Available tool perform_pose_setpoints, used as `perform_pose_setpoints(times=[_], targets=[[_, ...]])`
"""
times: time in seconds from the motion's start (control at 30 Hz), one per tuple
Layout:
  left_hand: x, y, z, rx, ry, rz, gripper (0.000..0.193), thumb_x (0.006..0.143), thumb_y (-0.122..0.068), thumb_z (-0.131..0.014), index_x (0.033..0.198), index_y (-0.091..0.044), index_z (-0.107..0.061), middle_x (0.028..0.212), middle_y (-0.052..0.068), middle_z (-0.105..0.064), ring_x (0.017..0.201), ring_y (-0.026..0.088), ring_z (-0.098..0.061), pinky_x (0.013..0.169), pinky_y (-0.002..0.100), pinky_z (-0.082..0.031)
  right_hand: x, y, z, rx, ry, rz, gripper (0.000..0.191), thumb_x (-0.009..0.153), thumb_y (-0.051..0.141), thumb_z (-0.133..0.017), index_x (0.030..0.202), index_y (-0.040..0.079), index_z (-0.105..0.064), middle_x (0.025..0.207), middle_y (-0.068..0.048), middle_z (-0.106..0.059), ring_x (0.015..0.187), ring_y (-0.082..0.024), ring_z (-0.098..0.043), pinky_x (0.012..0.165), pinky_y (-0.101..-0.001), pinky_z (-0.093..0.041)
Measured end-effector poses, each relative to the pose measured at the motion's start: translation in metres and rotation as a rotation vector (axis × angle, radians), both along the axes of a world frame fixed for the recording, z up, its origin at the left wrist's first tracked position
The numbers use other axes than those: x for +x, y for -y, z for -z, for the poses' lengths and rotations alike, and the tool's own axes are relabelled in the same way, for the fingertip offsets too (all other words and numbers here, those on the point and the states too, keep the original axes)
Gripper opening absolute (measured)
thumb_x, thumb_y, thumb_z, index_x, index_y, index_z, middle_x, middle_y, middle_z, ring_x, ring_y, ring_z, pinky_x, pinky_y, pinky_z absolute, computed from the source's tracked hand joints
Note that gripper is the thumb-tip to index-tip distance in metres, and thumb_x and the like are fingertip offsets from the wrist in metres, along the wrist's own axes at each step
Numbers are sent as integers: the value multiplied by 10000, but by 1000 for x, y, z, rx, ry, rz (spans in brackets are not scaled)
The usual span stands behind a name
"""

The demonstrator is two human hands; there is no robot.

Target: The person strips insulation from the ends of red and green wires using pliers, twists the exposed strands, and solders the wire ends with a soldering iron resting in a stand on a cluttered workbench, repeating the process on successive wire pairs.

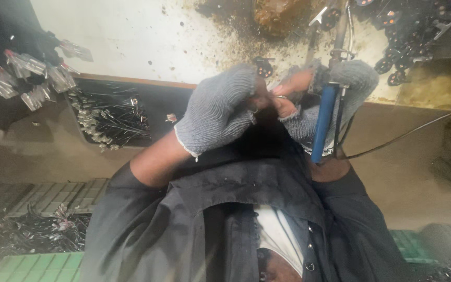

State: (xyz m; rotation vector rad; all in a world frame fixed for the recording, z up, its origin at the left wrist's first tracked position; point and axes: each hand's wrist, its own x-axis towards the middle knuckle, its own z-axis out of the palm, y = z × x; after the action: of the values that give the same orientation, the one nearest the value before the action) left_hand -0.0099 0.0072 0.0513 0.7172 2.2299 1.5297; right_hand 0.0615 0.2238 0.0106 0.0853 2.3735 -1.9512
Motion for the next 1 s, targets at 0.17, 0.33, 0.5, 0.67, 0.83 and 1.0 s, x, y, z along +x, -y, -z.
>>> perform_pose_setpoints(times=[0.17, 0.33, 0.5, 0.67, 0.83, 1.0], targets=[[1, 1, 5, 100, 61, -8, 208, 928, -68, -708, 1115, -95, -619, 1002, 81, -659, 901, 302, -714, 785, 384, -562, -1, -1, 2, -9, 0, 2, 209, 1017, 179, -832, 1109, 68, -680, 959, -37, -702, 882, -167, -661, 789, -292, -533], [3, -1, 8, 111, 90, -46, 67, 961, -72, -698, 999, -108, -656, 903, 49, -651, 823, 247, -709, 756, 345, -562, 1, 0, -1, -17, 16, 11, 196, 1025, 176, -822, 1110, 70, -681, 962, -36, -700, 887, -158, -660, 796, -285, -535], [0, -3, 8, 106, 38, -74, 67, 962, -91, -727, 986, -109, -666, 908, 56, -644, 854, 254, -687, 780, 350, -546, 2, -1, -3, -21, 28, 9, 182, 1033, 174, -812, 1110, 72, -682, 964, -35, -697, 892, -149, -659, 803, -278, -538], [-3, -2, 10, 48, -8, -68, 101, 936, -132, -763, 992, -115, -681, 910, 70, -638, 868, 267, -671, 772, 374, -529, 2, -3, 3, -30, 27, 12, 169, 1041, 171, -802, 1110, 74, -682, 967, -34, -695, 897, -140, -658, 810, -271, -540], [-3, -2, 16, 70, -33, -64, 115, 919, -166, -785, 953, -123, -684, 888, 44, -648, 846, 260, -662, 758, 374, -528, 3, -2, 7, -98, 18, 33, 155, 1049, 169, -791, 1111, 75, -683, 970, -33, -693, 902, -131, -657, 817, -264, -543], [2, -3, 25, -53, -144, -91, 138, 905, -188, -825, 920, -128, -702, 860, 67, -632, 791, 268, -641, 689, 388, -506, 3, -3, -1, -3, 5, 25, 148, 1048, 183, -788, 1058, 68, -694, 921, -26, -696, 868, -132, -657, 802, -269, -529]])
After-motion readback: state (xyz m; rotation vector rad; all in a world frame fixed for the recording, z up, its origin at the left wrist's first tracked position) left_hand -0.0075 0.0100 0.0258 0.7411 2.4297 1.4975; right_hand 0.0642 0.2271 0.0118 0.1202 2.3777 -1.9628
